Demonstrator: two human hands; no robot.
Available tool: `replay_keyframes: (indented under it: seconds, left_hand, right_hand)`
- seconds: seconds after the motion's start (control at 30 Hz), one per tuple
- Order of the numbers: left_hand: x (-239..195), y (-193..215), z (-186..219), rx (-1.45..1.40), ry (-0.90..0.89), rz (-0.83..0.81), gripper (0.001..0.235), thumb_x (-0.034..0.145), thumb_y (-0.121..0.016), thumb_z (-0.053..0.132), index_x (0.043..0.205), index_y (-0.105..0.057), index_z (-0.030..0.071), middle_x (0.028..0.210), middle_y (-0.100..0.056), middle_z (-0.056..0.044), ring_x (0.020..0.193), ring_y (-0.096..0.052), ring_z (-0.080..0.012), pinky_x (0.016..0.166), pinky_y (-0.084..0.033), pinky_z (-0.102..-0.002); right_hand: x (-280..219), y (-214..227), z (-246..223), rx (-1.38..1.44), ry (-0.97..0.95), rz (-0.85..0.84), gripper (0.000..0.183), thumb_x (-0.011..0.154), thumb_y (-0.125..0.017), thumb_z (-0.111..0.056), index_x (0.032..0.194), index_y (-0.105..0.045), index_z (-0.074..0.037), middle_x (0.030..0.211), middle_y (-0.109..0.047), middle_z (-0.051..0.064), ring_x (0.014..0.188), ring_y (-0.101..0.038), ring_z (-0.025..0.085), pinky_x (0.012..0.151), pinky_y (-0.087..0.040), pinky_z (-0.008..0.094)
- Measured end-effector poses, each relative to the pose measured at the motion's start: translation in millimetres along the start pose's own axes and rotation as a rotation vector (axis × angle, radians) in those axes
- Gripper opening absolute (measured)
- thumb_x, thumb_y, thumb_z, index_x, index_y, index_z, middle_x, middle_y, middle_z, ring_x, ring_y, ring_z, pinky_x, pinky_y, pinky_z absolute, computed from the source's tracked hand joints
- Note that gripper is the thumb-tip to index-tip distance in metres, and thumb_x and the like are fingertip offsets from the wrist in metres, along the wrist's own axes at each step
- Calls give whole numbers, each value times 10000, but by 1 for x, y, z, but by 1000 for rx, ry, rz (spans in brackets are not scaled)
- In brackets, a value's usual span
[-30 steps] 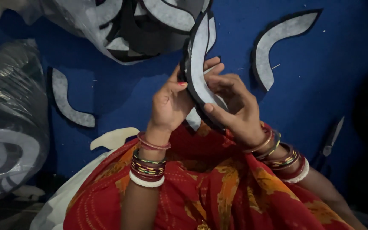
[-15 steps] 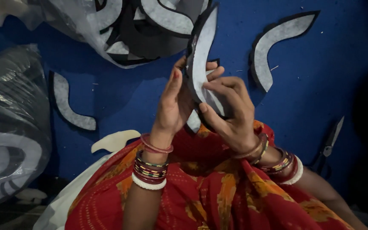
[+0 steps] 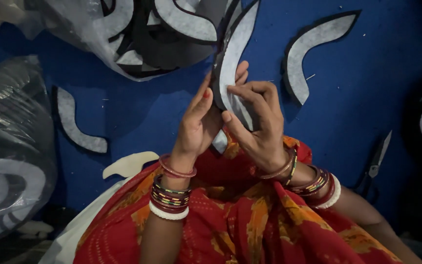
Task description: The person holds a curved piece of black and white fabric, aligns it with a similar piece, and uses scissors to trim the edges. The person handles the fabric pieces and scissors throughout the video.
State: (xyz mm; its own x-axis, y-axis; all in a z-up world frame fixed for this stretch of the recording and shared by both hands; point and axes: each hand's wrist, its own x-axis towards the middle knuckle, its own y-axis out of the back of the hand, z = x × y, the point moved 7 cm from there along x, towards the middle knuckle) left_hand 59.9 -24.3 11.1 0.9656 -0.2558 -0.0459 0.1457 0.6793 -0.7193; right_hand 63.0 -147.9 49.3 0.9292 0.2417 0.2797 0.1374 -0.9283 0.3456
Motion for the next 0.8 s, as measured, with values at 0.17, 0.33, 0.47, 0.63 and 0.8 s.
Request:
replay_keyframes:
  seconds: [0.17, 0.33, 0.47, 0.63, 0.8]
  left_hand:
    - [-1, 1, -3, 61, 2, -12, 688, 1148, -367, 488, 1671, -197, 75, 1745, -242, -216, 1650, -250, -350, 1367, -285, -481]
    - [0, 3, -5, 98, 9, 8, 714, 1130, -375, 514, 1670, -177, 91, 1734, -252, -217, 1635, -268, -358, 1344, -330, -478]
    - [0, 6, -6, 71, 6, 2, 752, 1116, -453, 521, 1669, -197, 80, 1725, -276, -224, 1629, -290, -369, 1329, -356, -475]
    - [0, 4, -3, 88, 1, 3, 767, 1098, -496, 517, 1653, -229, 61, 1696, -327, -220, 1604, -338, -354, 1305, -404, -461]
    - [-2, 9, -2, 175, 6, 96, 660, 1136, -490, 443, 1582, -407, -38, 1546, -524, -230, 1430, -548, -320, 1224, -470, -443]
  right_hand:
    - [0, 1, 1, -20, 10, 6, 391, 969, -802, -146, 1308, -655, -20, 1225, -568, 122, 1119, -617, 224, 951, -536, 308]
    - [2, 2, -1, -26, 22, 0, 386, 982, -798, -148, 1316, -654, -20, 1231, -578, 120, 1078, -623, 210, 935, -537, 291]
    - [3, 2, -2, -27, 3, -10, 400, 963, -813, -154, 1307, -659, -21, 1215, -574, 118, 1082, -622, 218, 940, -535, 301]
    - [3, 2, 1, 4, -25, -20, 400, 972, -805, -156, 1320, -657, -27, 1213, -577, 113, 1101, -623, 214, 952, -539, 305]
    - [1, 0, 2, 11, -11, -38, 448, 944, -833, -180, 1326, -655, -28, 1231, -561, 118, 1118, -619, 240, 967, -532, 325]
